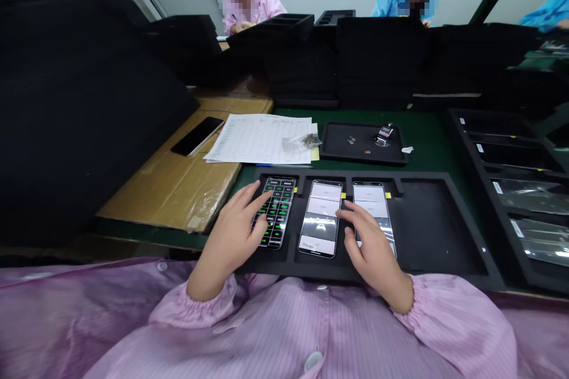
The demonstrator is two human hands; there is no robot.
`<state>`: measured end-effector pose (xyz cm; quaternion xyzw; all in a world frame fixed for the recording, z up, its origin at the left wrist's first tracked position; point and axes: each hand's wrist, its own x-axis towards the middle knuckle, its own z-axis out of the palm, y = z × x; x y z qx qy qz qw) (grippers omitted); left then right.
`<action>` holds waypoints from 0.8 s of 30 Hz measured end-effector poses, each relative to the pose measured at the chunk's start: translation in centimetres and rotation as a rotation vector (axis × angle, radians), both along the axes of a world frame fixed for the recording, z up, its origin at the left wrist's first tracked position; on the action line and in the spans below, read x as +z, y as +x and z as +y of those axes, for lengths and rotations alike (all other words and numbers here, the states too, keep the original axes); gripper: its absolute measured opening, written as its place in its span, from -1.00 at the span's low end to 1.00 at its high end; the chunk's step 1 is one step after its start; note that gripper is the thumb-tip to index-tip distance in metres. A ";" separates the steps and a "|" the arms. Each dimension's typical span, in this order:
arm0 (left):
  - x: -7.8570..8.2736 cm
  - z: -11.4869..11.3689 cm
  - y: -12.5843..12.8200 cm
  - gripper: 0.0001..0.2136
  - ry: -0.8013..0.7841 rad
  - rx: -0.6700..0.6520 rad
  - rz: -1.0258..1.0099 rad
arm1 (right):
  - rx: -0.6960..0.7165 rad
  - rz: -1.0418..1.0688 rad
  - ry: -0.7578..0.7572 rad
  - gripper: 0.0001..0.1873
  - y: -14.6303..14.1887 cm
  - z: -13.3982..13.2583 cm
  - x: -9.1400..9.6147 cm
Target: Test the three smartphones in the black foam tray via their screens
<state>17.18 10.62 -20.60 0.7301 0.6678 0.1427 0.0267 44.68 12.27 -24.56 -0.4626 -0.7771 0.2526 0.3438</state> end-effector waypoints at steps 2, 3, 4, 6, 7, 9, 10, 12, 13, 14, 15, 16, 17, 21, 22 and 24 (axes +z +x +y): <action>0.6 0.6 1.1 -0.55 -0.049 0.001 0.024 | 0.007 -0.002 0.001 -0.66 0.0 0.0 -0.1; 0.8 1.0 1.7 -0.55 -0.076 0.001 0.035 | 0.011 -0.003 0.002 -0.66 0.1 0.1 -0.1; 0.9 1.3 2.3 -0.54 -0.100 0.003 0.044 | 0.012 -0.003 0.004 -0.66 0.1 0.1 -0.1; 0.8 1.9 3.1 -0.53 -0.134 0.011 0.058 | 0.009 -0.001 0.007 -0.66 0.1 0.1 -0.2; 0.7 2.1 3.4 -0.53 -0.149 0.016 0.064 | 0.008 0.001 0.011 -0.67 0.1 0.1 -0.2; 0.3 2.3 3.7 -0.53 -0.166 0.026 0.073 | 0.006 0.010 0.026 -0.67 0.2 0.1 -0.4; 0.2 2.3 3.7 -0.54 -0.161 0.024 0.078 | 0.005 0.014 0.034 -0.67 0.2 0.1 -0.4; 0.1 2.2 3.5 -0.54 -0.118 0.019 0.084 | 0.009 0.026 0.037 -0.66 0.2 0.0 -0.5; 0.1 2.1 3.4 -0.54 -0.089 0.018 0.085 | 0.012 0.032 0.031 -0.66 0.2 0.0 -0.5; 0.2 2.0 3.2 -0.53 -0.066 0.023 0.084 | 0.014 0.037 0.022 -0.66 0.2 0.0 -0.5; 0.4 2.0 3.0 -0.53 -0.054 0.029 0.081 | 0.015 0.038 0.013 -0.66 0.2 0.0 -0.5; 0.5 2.0 2.9 -0.53 -0.049 0.037 0.078 | 0.013 0.035 0.009 -0.66 0.1 0.0 -0.5; 0.6 2.0 2.7 -0.52 -0.049 0.043 0.075 | 0.006 0.026 0.008 -0.66 0.1 0.0 -0.5; 0.8 2.0 2.5 -0.53 -0.056 0.071 0.062 | -0.018 -0.016 0.069 -0.67 0.1 0.2 -1.0; 0.8 1.8 2.5 -0.53 -0.064 0.085 0.055 | -0.016 -0.022 0.103 -0.67 0.3 0.1 -1.4; 0.8 1.1 2.9 -0.53 -0.081 0.106 0.034 | 0.005 -0.015 0.201 -0.68 1.0 0.0 -2.7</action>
